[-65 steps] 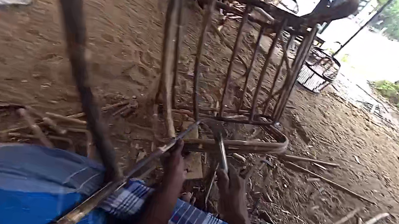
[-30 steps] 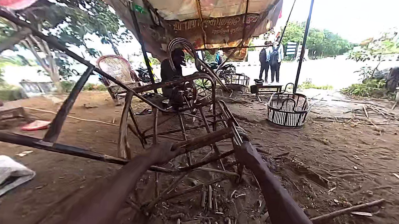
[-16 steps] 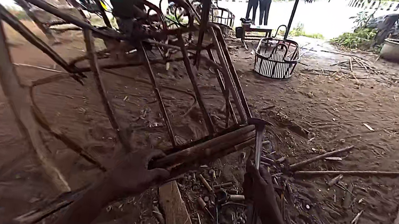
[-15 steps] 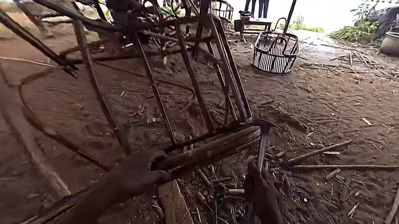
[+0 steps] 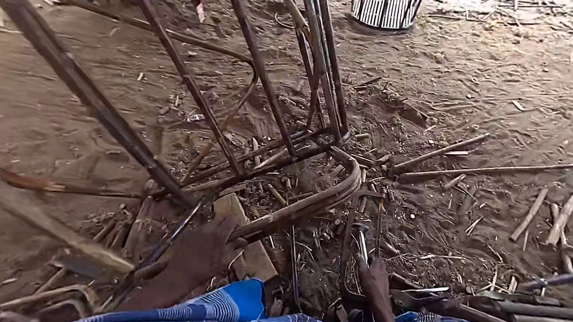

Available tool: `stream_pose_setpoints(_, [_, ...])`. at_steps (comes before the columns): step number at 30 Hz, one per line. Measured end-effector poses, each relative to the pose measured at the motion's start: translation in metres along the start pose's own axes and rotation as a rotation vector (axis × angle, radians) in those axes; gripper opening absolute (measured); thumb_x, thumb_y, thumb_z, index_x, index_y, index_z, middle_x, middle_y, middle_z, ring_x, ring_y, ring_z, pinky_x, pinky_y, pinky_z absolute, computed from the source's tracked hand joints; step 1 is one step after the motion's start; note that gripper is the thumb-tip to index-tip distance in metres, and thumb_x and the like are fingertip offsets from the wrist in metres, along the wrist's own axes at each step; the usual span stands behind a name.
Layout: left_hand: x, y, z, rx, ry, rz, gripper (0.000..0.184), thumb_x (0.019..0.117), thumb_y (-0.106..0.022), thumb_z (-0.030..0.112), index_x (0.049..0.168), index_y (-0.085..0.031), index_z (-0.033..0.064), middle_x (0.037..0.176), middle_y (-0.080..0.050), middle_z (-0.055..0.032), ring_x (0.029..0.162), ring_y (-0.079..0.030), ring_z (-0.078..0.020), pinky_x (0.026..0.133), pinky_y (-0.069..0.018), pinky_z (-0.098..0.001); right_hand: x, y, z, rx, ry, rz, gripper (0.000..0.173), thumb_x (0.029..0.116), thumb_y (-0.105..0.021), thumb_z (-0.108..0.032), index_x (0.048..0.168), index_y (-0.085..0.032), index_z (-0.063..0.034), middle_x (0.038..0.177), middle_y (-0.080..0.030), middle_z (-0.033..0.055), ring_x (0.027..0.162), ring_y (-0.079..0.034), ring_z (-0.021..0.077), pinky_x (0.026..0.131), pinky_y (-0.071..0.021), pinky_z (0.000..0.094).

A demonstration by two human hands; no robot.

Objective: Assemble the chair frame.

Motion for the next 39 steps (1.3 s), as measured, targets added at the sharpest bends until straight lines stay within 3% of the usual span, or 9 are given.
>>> stream_pose_setpoints(2, [-0.002, 0.007, -0.003, 0.018, 0.005, 0.02, 0.031, 0.0937, -0.076, 0.031, 0.107, -0.066, 0.0051, 0.096, -0.067, -0.0142, 0.077, -0.07, -0.0334, 0.064, -0.0588, -0.0542, 0.006, 0.009, -0.034, 0.158, 0.11, 0.04, 0.064, 0.1009, -0.057, -0.053, 0.143, -0.057, -0.0042, 0.136, -0.059, 0.0252, 0.122, -0.06, 0.0415, 0.102, -0.0488, 0.061])
stream_pose_setpoints(7, [-0.005, 0.002, -0.019, 0.019, -0.13, 0.082, 0.03, 0.0914, -0.076, 0.033, 0.101, -0.066, 0.0066, 0.09, -0.064, -0.0098, 0.071, -0.068, -0.0288, 0.057, -0.0573, -0.0497, 0.024, 0.048, -0.146, 0.967, 0.203, -0.139, 0.068, 0.1058, -0.035, -0.061, 0.149, -0.044, -0.0086, 0.126, -0.066, 0.0164, 0.107, -0.068, 0.027, 0.089, -0.0576, 0.0485])
stream_pose_setpoints(11, [-0.022, -0.015, -0.041, 0.006, -0.211, 0.05, 0.03, 0.0892, -0.076, 0.035, 0.098, -0.068, 0.0078, 0.093, -0.065, -0.0091, 0.078, -0.069, -0.0288, 0.064, -0.0589, -0.0502, 0.037, 0.041, -0.192, 0.829, 0.141, -0.22, 0.069, 0.1057, -0.034, -0.063, 0.139, -0.055, -0.0063, 0.116, -0.066, 0.0177, 0.1, -0.067, 0.0279, 0.085, -0.0563, 0.0513])
stream_pose_setpoints(18, [-0.044, -0.03, -0.048, 0.016, -0.265, 0.002, 0.031, 0.0924, -0.074, 0.037, 0.102, -0.069, 0.0078, 0.107, -0.068, -0.0119, 0.101, -0.07, -0.0313, 0.083, -0.0601, -0.0504, 0.013, 0.017, -0.174, 0.616, 0.215, -0.15, 0.06, 0.1093, -0.03, -0.052, 0.154, -0.04, -0.0128, 0.131, -0.062, 0.0178, 0.112, -0.063, 0.0272, 0.094, -0.052, 0.0513])
stream_pose_setpoints(20, [-0.044, -0.036, -0.047, 0.033, -0.249, -0.036, 0.035, 0.0928, -0.074, 0.039, 0.105, -0.07, 0.0069, 0.109, -0.069, -0.013, 0.105, -0.069, -0.0327, 0.087, -0.0594, -0.0514, 0.018, 0.01, -0.167, 0.66, 0.174, -0.133, 0.056, 0.1086, -0.037, -0.048, 0.153, -0.039, -0.0143, 0.119, -0.064, 0.0159, 0.098, -0.065, 0.0251, 0.084, -0.0555, 0.0484])
stream_pose_setpoints(24, [-0.047, -0.048, -0.046, 0.0, -0.177, -0.103, 0.031, 0.0932, -0.074, 0.04, 0.108, -0.068, 0.0137, 0.08, -0.069, -0.0051, 0.066, -0.07, -0.0248, 0.058, -0.0582, -0.047, 0.024, -0.006, -0.157, 0.851, 0.092, -0.063, 0.049, 0.1079, -0.043, -0.047, 0.146, -0.046, -0.017, 0.101, -0.063, 0.0092, 0.073, -0.063, 0.018, 0.065, -0.0575, 0.0392])
stream_pose_setpoints(31, [-0.037, -0.03, -0.048, -0.068, -0.161, -0.074, 0.032, 0.0958, -0.071, 0.04, 0.114, -0.068, 0.0139, 0.086, -0.072, -0.0075, 0.069, -0.072, -0.0285, 0.059, -0.0589, -0.0524, 0.025, 0.008, -0.183, 1.009, 0.102, -0.052, 0.042, 0.109, -0.043, -0.043, 0.136, -0.05, -0.0117, 0.094, -0.058, 0.0048, 0.066, -0.059, 0.0147, 0.061, -0.0566, 0.0347])
stream_pose_setpoints(34, [-0.025, -0.025, -0.058, -0.095, -0.182, -0.05, 0.036, 0.0952, -0.07, 0.046, 0.111, -0.068, 0.014, 0.08, -0.069, -0.0053, 0.067, -0.071, -0.0258, 0.059, -0.0588, -0.0501, 0.032, 0.018, -0.201, 1.019, 0.108, -0.03, 0.032, 0.1074, -0.048, -0.042, 0.118, -0.057, -0.0131, 0.082, -0.057, 0.0015, 0.062, -0.057, 0.0122, 0.059, -0.0554, 0.0329])
stream_pose_setpoints(39, [-0.013, -0.006, -0.069, -0.117, -0.171, -0.048, 0.04, 0.0947, -0.069, 0.051, 0.115, -0.067, 0.0165, 0.085, -0.07, -0.0024, 0.071, -0.071, -0.0218, 0.063, -0.0597, -0.0496, 0.037, 0.035, -0.217, 1.223, 0.181, -0.17, 0.044, 0.1093, -0.04, -0.048, 0.125, -0.058, -0.0108, 0.1, -0.066, 0.0077, 0.081, -0.067, 0.0193, 0.072, -0.0601, 0.0418])
Point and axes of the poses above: each hand's wrist, its own x-axis towards the middle knuckle, its own y-axis out of the back of the hand, z = x × y, the point moved 4 cm from there along x, towards the middle knuckle
